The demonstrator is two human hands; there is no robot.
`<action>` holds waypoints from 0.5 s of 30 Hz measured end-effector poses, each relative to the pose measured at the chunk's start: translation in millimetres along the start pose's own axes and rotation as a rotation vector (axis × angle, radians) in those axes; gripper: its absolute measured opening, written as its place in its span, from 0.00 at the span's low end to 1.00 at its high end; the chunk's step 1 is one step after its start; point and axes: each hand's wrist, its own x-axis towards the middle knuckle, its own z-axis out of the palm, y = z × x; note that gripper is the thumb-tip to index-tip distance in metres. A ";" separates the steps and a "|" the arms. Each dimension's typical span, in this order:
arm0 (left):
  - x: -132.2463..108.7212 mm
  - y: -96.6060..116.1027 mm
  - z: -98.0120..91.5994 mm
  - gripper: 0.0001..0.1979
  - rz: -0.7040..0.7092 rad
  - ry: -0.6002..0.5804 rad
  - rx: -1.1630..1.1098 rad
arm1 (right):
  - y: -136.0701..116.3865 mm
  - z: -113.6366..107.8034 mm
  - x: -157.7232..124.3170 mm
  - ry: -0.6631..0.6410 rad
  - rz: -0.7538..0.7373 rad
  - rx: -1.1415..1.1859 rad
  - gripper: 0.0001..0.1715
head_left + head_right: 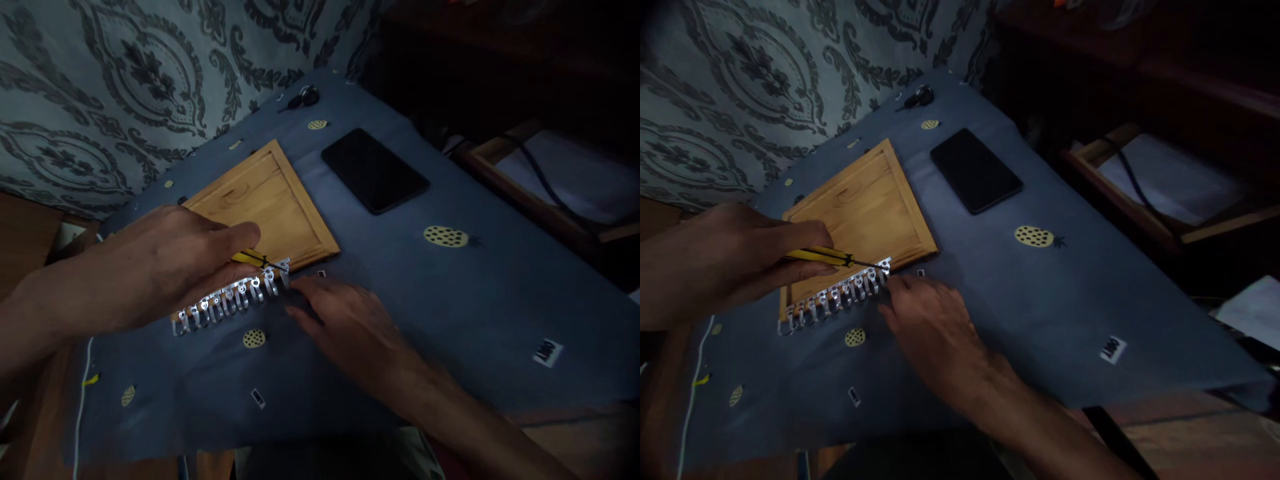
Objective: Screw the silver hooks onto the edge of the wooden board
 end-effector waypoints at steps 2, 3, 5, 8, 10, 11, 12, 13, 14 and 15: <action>0.2 1.3 -0.5 0.14 0.000 -0.005 0.006 | 1.0 1.3 -0.3 0.021 -0.015 0.006 0.09; 0.3 1.7 -0.7 0.14 0.001 -0.005 0.002 | 1.1 1.6 -0.5 0.023 -0.012 0.009 0.09; 0.5 2.1 -0.9 0.15 0.000 -0.003 -0.007 | 0.7 1.6 -0.5 0.007 0.004 0.013 0.10; 2.2 3.0 -1.0 0.16 -0.009 0.015 0.002 | -1.3 -0.2 -0.2 -0.007 0.007 0.003 0.09; 4.4 4.5 -1.2 0.18 -0.013 0.029 0.014 | -3.0 -2.3 0.3 -0.025 0.013 -0.006 0.09; 5.7 5.4 -1.2 0.19 -0.012 0.036 0.018 | -3.9 -3.5 0.5 -0.038 0.023 -0.010 0.09; 6.9 6.3 -1.1 0.19 -0.009 0.039 0.020 | -4.7 -4.7 0.9 -0.051 0.033 -0.014 0.10; 8.0 7.2 -0.9 0.20 -0.008 0.038 0.020 | -5.5 -5.7 1.2 -0.058 0.042 -0.018 0.10; 8.9 7.8 -0.7 0.20 -0.007 0.038 0.018 | -6.0 -6.5 1.5 -0.060 0.046 -0.024 0.10; 9.4 8.3 -0.4 0.20 -0.009 0.036 0.015 | -6.4 -7.0 1.7 -0.060 0.045 -0.028 0.10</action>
